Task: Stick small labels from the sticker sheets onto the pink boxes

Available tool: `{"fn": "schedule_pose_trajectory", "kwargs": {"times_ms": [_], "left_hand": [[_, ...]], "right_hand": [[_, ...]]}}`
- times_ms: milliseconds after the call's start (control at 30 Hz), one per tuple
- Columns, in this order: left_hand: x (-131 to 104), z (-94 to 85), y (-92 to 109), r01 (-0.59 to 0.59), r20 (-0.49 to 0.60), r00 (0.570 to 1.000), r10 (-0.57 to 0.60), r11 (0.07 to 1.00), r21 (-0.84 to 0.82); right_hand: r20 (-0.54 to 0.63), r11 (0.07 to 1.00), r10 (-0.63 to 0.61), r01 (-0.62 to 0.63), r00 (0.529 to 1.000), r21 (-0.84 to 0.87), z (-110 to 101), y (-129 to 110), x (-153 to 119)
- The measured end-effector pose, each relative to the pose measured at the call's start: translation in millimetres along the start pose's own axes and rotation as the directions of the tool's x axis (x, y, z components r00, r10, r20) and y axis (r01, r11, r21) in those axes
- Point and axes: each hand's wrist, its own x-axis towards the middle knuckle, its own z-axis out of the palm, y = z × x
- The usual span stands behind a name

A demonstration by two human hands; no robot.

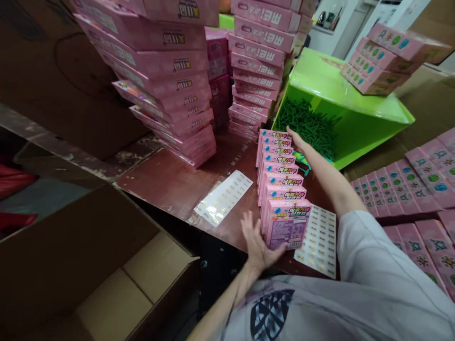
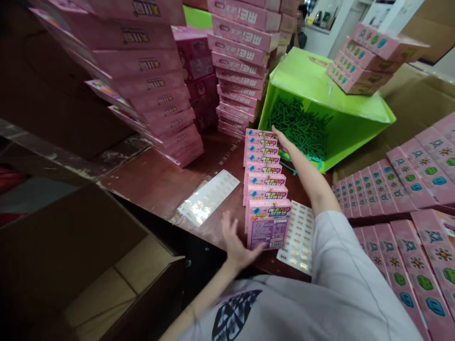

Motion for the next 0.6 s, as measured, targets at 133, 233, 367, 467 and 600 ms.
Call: {"fn": "schedule_pose_trajectory", "kwargs": {"times_ms": [133,233,367,467,600], "left_hand": [[-19.5,32.6,26.4,0.212,0.142,0.969,-0.202,0.975,-0.062],[4.4,35.6,12.4,0.308,0.184,0.943,-0.279,0.938,-0.157],[46.9,36.7,-15.9,0.258,0.149,0.962,-0.230,0.943,-0.209],[68.6,44.6,-32.0,0.186,0.122,0.979,-0.163,0.959,-0.213],[69.7,54.3,-43.3,0.068,0.066,0.996,-0.057,0.983,-0.171]], "right_hand": [[0.034,0.970,-0.002,-0.006,0.999,0.243,10.0,6.7,-12.4],[-0.070,0.948,-0.111,0.127,0.991,0.291,10.8,7.3,-22.1],[-0.155,0.943,-0.185,0.219,0.970,0.249,7.1,2.5,-25.5],[-0.172,0.951,-0.193,0.227,0.966,0.208,6.1,-0.4,-21.3],[-0.082,0.955,-0.160,0.176,0.984,0.238,12.5,4.8,-15.8]]}}
